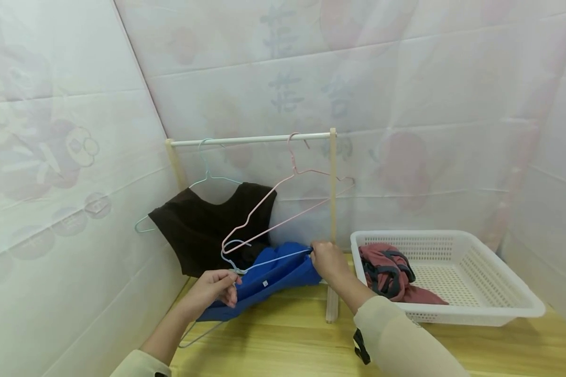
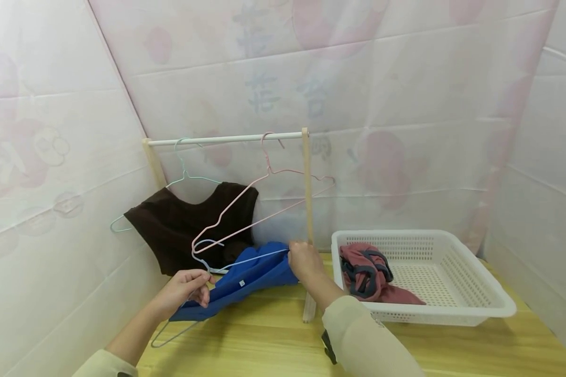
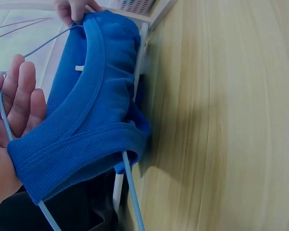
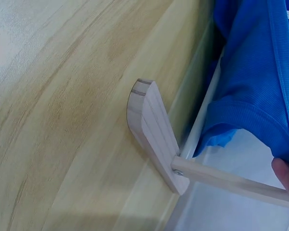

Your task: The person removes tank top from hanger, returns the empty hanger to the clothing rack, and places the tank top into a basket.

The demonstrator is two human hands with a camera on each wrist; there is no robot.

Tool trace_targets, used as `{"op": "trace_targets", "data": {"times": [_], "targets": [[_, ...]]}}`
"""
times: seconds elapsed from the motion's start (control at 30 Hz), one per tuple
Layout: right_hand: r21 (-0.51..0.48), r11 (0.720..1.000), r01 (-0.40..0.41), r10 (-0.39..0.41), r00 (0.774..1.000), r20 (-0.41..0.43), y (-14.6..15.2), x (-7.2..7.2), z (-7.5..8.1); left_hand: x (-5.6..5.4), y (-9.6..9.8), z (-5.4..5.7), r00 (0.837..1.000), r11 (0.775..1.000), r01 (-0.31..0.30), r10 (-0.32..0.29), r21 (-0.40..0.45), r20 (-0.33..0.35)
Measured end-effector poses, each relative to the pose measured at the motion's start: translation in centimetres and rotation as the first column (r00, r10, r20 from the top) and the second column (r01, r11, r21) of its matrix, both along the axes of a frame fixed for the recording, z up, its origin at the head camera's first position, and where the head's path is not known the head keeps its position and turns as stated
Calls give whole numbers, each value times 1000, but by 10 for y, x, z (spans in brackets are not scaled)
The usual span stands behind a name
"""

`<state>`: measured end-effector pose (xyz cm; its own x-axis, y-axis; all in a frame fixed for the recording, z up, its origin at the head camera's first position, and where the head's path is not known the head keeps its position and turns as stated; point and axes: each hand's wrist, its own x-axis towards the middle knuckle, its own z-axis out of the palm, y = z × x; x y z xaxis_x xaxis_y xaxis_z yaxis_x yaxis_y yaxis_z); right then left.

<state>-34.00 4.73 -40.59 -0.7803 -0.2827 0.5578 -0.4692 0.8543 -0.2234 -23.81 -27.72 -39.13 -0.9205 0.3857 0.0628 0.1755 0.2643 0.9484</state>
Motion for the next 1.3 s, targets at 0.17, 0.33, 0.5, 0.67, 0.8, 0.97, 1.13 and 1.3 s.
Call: {"op": "trace_targets", "data": {"times": [0.17,0.33,0.5,0.67,0.8,0.97,1.13,1.3], "targets": [[-11,1000,4,-4,1000,10,0,-1,1,-1,-2,-4,998,1000,7,-9,-27,-64],[-20,1000,10,-9,999,40,0,0,0,1,1,-6,995,998,-59,57,-18,-82],[-59,998,22,-19,998,61,1,2,-1,2,3,-5,994,996,-87,86,-2,-65],[-87,996,30,-22,995,95,1,2,-2,1,1,-6,997,998,-67,67,6,-43],[-108,993,46,-33,993,116,3,2,1,1,-3,-5,998,999,-37,36,-6,-58],[-116,992,41,-31,996,80,5,3,1,2,-6,-4,996,1000,-24,25,7,-86],[-117,992,40,-31,997,73,6,4,2,3,-7,-6,995,999,-32,30,-18,-99],[-104,993,49,-42,996,74,6,5,3,3,-6,-11,993,994,-51,41,-92,-108]]}}
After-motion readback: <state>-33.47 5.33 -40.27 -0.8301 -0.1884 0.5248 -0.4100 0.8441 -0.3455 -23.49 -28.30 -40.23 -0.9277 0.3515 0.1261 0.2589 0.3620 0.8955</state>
